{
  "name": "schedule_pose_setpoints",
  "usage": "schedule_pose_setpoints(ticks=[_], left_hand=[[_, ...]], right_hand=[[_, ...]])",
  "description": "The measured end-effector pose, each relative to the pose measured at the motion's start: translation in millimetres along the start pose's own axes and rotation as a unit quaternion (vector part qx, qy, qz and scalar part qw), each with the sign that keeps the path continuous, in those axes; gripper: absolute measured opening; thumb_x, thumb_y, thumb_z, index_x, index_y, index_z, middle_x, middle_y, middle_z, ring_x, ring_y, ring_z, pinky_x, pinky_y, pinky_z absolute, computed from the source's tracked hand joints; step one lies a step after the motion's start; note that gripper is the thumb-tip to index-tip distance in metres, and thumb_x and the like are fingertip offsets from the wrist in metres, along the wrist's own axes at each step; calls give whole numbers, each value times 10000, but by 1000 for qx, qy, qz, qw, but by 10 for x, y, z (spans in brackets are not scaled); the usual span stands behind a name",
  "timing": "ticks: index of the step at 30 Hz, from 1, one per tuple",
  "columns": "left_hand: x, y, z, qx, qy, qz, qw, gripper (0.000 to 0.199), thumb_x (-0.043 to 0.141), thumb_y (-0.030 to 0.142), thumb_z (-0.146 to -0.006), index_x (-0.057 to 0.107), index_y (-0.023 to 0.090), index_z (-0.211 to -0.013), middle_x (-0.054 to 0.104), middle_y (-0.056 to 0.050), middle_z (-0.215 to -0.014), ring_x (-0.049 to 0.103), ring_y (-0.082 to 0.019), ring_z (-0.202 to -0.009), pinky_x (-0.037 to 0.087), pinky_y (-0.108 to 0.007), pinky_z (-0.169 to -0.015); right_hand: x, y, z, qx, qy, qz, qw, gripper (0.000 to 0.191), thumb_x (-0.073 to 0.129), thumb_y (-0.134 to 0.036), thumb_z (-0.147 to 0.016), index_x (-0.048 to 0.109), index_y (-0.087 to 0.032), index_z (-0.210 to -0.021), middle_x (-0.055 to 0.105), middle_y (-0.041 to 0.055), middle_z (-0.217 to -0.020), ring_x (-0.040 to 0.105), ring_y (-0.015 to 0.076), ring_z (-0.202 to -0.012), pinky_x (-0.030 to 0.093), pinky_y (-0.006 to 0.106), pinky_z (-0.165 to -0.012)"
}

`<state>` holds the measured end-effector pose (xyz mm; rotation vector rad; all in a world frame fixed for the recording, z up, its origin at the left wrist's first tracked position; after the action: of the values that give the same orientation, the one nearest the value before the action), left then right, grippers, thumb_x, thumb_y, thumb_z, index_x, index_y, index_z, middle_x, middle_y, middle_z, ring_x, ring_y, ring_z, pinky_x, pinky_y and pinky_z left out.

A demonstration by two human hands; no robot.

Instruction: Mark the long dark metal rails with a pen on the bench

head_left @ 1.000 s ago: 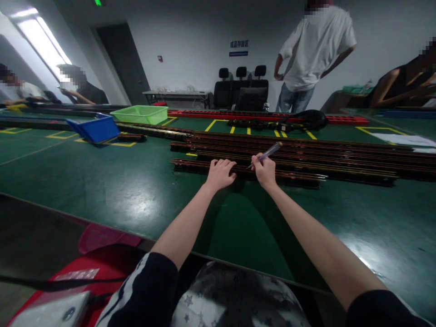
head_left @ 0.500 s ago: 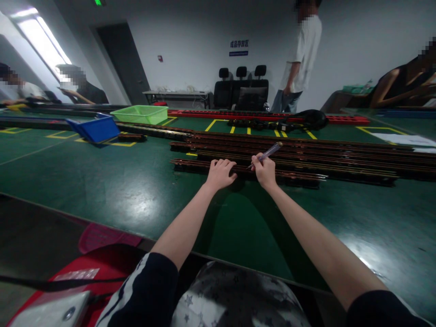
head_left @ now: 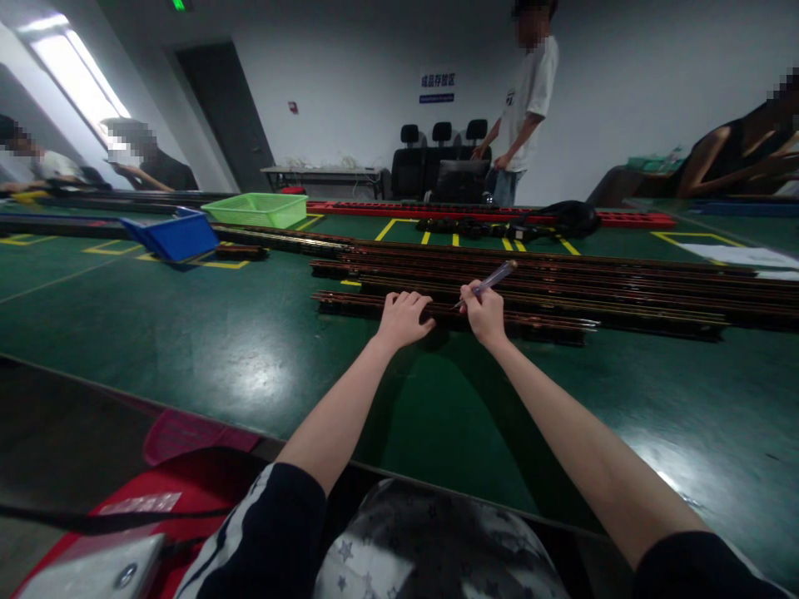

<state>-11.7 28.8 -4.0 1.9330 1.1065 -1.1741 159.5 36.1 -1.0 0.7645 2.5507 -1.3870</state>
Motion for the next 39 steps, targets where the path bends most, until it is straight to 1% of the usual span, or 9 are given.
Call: schedule_pose_setpoints(ticks=[6, 11, 15, 23, 32, 39], left_hand=[[24, -15, -8, 7, 18, -1, 1000, 382, 538, 442, -858, 591, 202, -1151, 639, -73, -1159, 547, -253, -1069, 331, -424, -948], [27, -13, -16, 5, 22, -6, 1000, 375, 552, 449, -859, 596, 197, -1134, 643, -77, -1143, 552, -254, -1057, 335, -420, -933], [45, -9, -15, 6, 32, -9, 999, 330, 510, 418, -891, 599, 199, -1121, 649, -72, -1124, 558, -247, -1042, 332, -417, -927], [80, -10, -13, 15, 48, -8, 999, 287, 504, 363, -887, 602, 195, -1099, 655, -69, -1100, 564, -243, -1021, 336, -422, -913], [49, -10, -2, 14, 37, -3, 999, 288, 499, 320, -878, 588, 188, -1117, 650, -73, -1112, 558, -244, -1023, 339, -425, -915], [29, 0, 6, 14, 31, 0, 999, 307, 497, 272, -862, 571, 208, -1153, 640, -70, -1145, 547, -249, -1058, 327, -432, -940]], right_hand=[[8, 18, -5, 7, 4, -7, 1000, 316, 438, -457, -838, 499, -212, -647, 551, 11, -525, 562, 177, -528, 438, 289, -607], [13, 22, -10, 21, 5, -19, 1000, 319, 448, -457, -837, 503, -212, -640, 546, 5, -525, 565, 175, -536, 438, 287, -614], [-2, -17, -4, 26, 5, -26, 999, 318, 455, -443, -839, 514, -207, -635, 561, 10, -533, 572, 176, -539, 435, 289, -618], [-17, -63, 4, 24, 10, -29, 999, 325, 458, -426, -851, 519, -202, -624, 574, 13, -524, 574, 175, -524, 434, 297, -623], [-5, -81, 11, 18, 9, -32, 999, 321, 455, -430, -853, 519, -199, -639, 581, 17, -541, 575, 174, -531, 436, 294, -615], [1, -117, 15, 16, 10, -30, 999, 381, 456, -500, -858, 521, -197, -637, 575, 22, -542, 576, 173, -529, 446, 298, -616]])
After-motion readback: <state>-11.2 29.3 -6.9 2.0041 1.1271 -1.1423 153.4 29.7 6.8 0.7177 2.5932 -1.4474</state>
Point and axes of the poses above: each hand's wrist, its own z-axis away from the middle knuckle, its own x-axis out of the palm, y = z × x, the point moved 1 cm from there along -z, towards the middle knuckle
